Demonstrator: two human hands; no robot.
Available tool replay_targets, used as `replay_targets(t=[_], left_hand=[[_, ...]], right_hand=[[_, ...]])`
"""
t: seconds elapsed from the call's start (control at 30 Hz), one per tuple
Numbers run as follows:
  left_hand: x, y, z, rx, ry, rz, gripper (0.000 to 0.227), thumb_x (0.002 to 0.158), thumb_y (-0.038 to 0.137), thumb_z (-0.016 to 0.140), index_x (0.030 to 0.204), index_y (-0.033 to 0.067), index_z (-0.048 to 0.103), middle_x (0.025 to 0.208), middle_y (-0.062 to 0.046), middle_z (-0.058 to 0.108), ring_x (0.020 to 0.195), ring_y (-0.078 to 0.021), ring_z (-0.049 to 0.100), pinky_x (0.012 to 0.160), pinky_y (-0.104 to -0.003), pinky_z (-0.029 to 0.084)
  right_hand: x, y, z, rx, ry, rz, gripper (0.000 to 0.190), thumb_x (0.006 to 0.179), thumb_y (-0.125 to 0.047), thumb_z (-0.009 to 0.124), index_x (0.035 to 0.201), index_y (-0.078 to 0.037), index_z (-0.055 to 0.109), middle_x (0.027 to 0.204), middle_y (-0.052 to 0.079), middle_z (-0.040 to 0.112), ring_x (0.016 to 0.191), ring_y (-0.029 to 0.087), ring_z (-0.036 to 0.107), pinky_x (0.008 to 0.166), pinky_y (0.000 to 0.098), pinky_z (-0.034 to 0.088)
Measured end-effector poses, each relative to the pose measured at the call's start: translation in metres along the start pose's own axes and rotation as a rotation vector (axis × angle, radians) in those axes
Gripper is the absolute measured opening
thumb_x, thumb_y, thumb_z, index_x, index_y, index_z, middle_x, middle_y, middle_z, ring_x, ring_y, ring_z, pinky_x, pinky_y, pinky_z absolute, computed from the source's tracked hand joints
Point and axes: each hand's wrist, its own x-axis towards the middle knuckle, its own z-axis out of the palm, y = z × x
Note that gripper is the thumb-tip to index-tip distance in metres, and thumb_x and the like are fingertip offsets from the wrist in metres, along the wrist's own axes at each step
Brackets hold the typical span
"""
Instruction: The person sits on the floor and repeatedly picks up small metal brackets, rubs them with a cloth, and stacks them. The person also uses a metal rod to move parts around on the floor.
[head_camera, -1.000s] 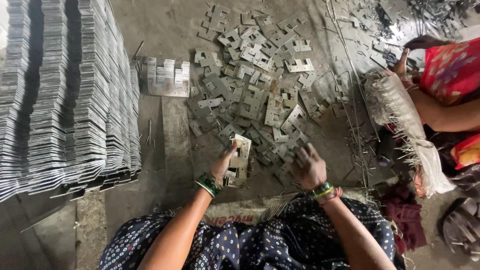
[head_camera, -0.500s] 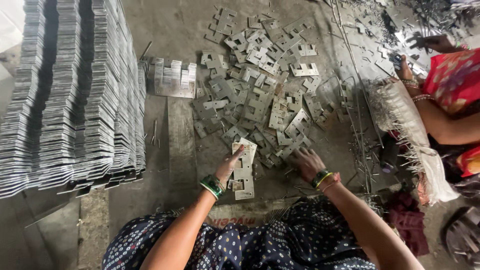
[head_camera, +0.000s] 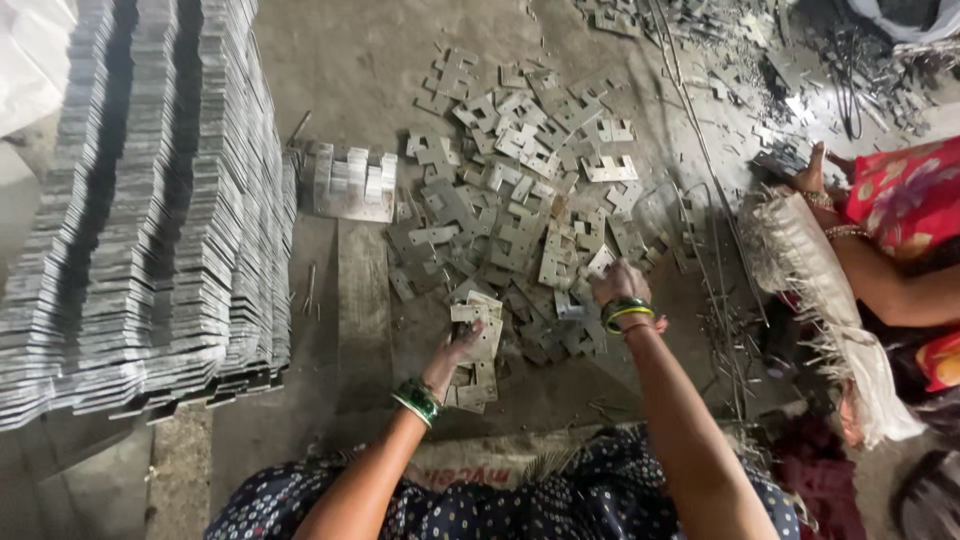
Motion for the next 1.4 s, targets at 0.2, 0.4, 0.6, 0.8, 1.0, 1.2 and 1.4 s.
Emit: replay_targets(t=[0.2, 0.4, 0.6, 0.8, 1.0, 1.2, 1.4], left_hand=[[0.008, 0.002, -0.01, -0.28, -0.142, 0.072, 0.052, 0.102, 0.028, 0.051, 0.143, -0.0032, 0.051, 0.148, -0.015, 0.058, 0.14, -0.0251, 0.053, 0.12, -0.039, 0.04], [-0.003, 0.034, 0.011, 0.029, 0.082, -0.006, 0.067, 0.093, 0.044, 0.066, 0.141, -0.0008, 0.057, 0.143, -0.021, 0.061, 0.134, -0.0307, 0.055, 0.114, -0.042, 0.041], [0.0, 0.035, 0.009, 0.066, 0.092, 0.052, 0.077, 0.098, 0.06, 0.047, 0.154, 0.0062, 0.042, 0.163, -0.002, 0.039, 0.153, -0.0135, 0.031, 0.123, -0.03, 0.022], [0.0, 0.029, -0.004, -0.018, 0.127, -0.004, 0.075, 0.097, 0.055, 0.051, 0.154, 0.0074, 0.044, 0.162, -0.006, 0.043, 0.149, -0.0178, 0.039, 0.119, -0.032, 0.029], [0.01, 0.006, -0.019, -0.024, 0.127, -0.091, 0.059, 0.097, 0.046, 0.056, 0.138, 0.0037, 0.064, 0.145, -0.008, 0.063, 0.136, -0.0183, 0.055, 0.115, -0.031, 0.037], [0.009, 0.004, -0.014, -0.076, 0.135, 0.01, 0.044, 0.096, 0.034, 0.058, 0.12, 0.0021, 0.075, 0.128, -0.008, 0.075, 0.125, -0.0188, 0.065, 0.11, -0.033, 0.043], [-0.013, 0.046, 0.012, -0.048, 0.209, -0.097, 0.047, 0.093, 0.037, 0.061, 0.127, 0.0058, 0.072, 0.133, -0.006, 0.071, 0.129, -0.0183, 0.06, 0.112, -0.034, 0.038]], right_hand=[[0.05, 0.009, 0.056, -0.012, -0.121, 0.113, 0.032, 0.086, -0.03, 0.07, 0.1, -0.002, 0.077, 0.114, 0.026, 0.074, 0.101, 0.045, 0.071, 0.087, 0.0497, 0.059], [-0.001, 0.007, 0.007, 0.09, -0.166, 0.073, 0.028, 0.095, -0.021, 0.066, 0.116, -0.004, 0.071, 0.097, 0.017, 0.076, 0.079, 0.03, 0.078, 0.065, 0.0398, 0.067], [-0.089, -0.004, 0.006, 0.077, 0.426, -0.98, 0.044, 0.094, -0.021, 0.061, 0.136, -0.009, 0.053, 0.123, 0.018, 0.069, 0.102, 0.029, 0.068, 0.075, 0.0387, 0.061], [0.014, -0.035, 0.049, -0.143, 0.125, -0.411, 0.075, 0.086, -0.032, 0.067, 0.145, 0.008, 0.044, 0.115, 0.025, 0.067, 0.111, 0.039, 0.06, 0.089, 0.0491, 0.056], [0.035, -0.053, 0.083, -0.062, -0.1, -0.161, 0.046, 0.086, -0.03, 0.063, 0.119, 0.002, 0.063, 0.115, 0.024, 0.07, 0.102, 0.036, 0.072, 0.083, 0.0443, 0.061], [0.003, -0.018, 0.09, -0.22, -0.1, -0.426, 0.033, 0.092, -0.026, 0.058, 0.116, -0.005, 0.065, 0.098, 0.022, 0.073, 0.086, 0.038, 0.071, 0.069, 0.0478, 0.059], [-0.009, -0.009, 0.04, -0.01, -0.046, -0.253, 0.029, 0.096, -0.02, 0.053, 0.118, -0.003, 0.064, 0.091, 0.022, 0.074, 0.079, 0.039, 0.071, 0.064, 0.0491, 0.058]])
